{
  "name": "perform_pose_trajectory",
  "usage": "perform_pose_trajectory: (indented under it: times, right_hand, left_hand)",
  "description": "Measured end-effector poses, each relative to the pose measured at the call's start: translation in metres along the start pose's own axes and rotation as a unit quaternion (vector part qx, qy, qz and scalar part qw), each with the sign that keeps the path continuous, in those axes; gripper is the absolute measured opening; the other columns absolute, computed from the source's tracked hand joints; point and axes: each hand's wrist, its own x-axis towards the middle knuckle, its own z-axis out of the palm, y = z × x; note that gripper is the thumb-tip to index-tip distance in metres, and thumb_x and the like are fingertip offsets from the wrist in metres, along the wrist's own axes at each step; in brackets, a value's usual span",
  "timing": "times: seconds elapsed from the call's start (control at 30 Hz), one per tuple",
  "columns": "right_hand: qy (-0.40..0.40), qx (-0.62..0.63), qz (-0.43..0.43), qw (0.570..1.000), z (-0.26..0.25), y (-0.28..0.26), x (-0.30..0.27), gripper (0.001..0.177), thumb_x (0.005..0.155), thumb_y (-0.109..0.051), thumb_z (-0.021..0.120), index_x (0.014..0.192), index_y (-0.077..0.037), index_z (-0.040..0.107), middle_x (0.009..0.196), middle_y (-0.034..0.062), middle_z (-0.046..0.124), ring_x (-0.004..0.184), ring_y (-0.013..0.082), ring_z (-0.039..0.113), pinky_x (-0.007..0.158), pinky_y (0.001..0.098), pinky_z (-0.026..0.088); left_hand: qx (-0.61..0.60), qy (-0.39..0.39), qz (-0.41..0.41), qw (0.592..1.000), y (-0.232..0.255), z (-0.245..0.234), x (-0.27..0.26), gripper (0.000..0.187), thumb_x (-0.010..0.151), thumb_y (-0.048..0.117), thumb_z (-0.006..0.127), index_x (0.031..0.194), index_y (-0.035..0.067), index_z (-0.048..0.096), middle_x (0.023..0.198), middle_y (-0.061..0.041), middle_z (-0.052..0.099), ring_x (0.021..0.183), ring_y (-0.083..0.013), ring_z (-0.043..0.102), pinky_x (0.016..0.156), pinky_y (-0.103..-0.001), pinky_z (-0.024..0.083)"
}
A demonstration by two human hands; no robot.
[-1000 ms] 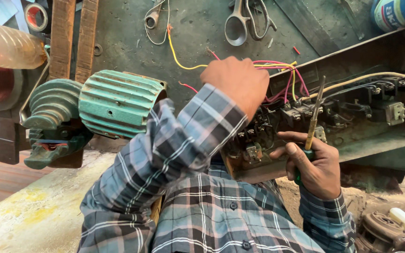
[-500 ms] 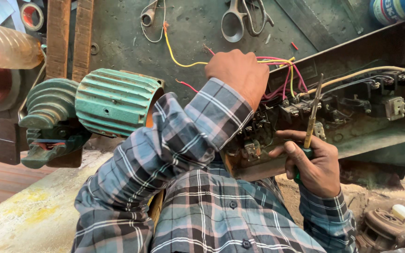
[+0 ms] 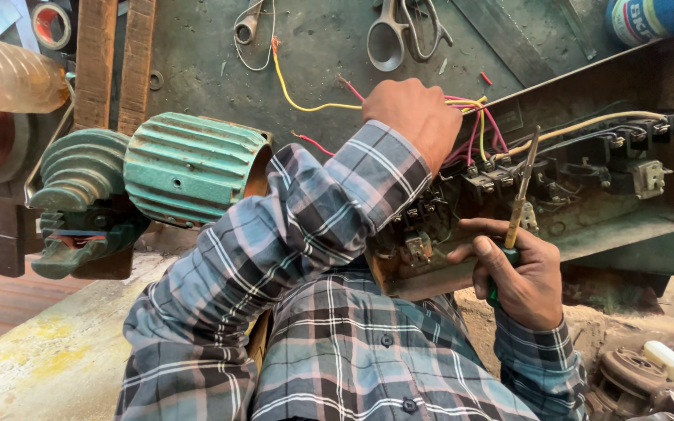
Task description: The person works on an open electrical control box, using a screwdriver and pliers to connect and tighten wires to terminal blocks. They manipulate red, yellow, and pink wires, adjusting connections and securing them within the box.
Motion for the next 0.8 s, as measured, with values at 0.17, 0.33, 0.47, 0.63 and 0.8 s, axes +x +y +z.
perform_pose_trajectory:
  times: [0.17, 0.33, 0.47, 0.63, 0.8]
  right_hand:
    - [0.007, 0.012, -0.007, 1.0, 0.0, -0.001, -0.002, 0.031, 0.102, -0.013, 0.059, 0.124, 0.008, 0.064, 0.084, 0.0177, 0.076, 0.047, 0.0071, 0.057, 0.042, 0.0209, 0.046]
    - [0.008, 0.002, -0.022, 1.0, -0.002, -0.004, -0.003, 0.03, 0.102, -0.013, 0.059, 0.123, 0.008, 0.064, 0.084, 0.0178, 0.076, 0.046, 0.0076, 0.058, 0.041, 0.0216, 0.047]
    - [0.006, -0.002, -0.027, 1.0, -0.001, -0.007, -0.002, 0.03, 0.102, -0.013, 0.059, 0.123, 0.008, 0.064, 0.084, 0.0179, 0.076, 0.046, 0.0074, 0.058, 0.041, 0.0215, 0.047]
    - [-0.003, -0.005, -0.034, 0.999, -0.001, -0.007, -0.002, 0.03, 0.102, -0.012, 0.059, 0.123, 0.009, 0.064, 0.085, 0.0185, 0.076, 0.047, 0.0076, 0.058, 0.042, 0.0212, 0.047]
    - [0.003, 0.001, -0.033, 0.999, -0.004, -0.006, -0.004, 0.03, 0.102, -0.012, 0.058, 0.123, 0.01, 0.064, 0.086, 0.0193, 0.076, 0.048, 0.0077, 0.058, 0.043, 0.021, 0.047]
  left_hand:
    - [0.012, 0.083, 0.01, 0.996, -0.003, -0.001, -0.008, 0.016, 0.09, 0.021, 0.065, 0.092, 0.019, 0.081, 0.091, -0.005, 0.078, 0.086, -0.0273, 0.076, 0.061, -0.046, 0.06]
    - [-0.037, 0.211, 0.016, 0.977, -0.021, 0.007, -0.051, 0.012, 0.093, 0.019, 0.062, 0.088, 0.013, 0.071, 0.075, -0.008, 0.075, 0.068, -0.0285, 0.075, 0.053, -0.045, 0.057]
    - [-0.044, 0.328, 0.04, 0.943, -0.024, 0.015, -0.09, 0.004, 0.093, 0.018, 0.062, 0.093, 0.014, 0.063, 0.068, -0.005, 0.067, 0.058, -0.0279, 0.071, 0.045, -0.041, 0.052]
    - [-0.09, 0.346, 0.1, 0.928, -0.027, 0.024, -0.126, 0.02, 0.092, 0.014, 0.06, 0.111, 0.012, 0.066, 0.08, -0.003, 0.062, 0.058, -0.0216, 0.065, 0.047, -0.036, 0.048]
    - [-0.116, 0.327, 0.112, 0.931, -0.036, 0.044, -0.158, 0.031, 0.091, 0.01, 0.061, 0.122, 0.008, 0.067, 0.085, -0.003, 0.062, 0.062, -0.0186, 0.062, 0.053, -0.034, 0.049]
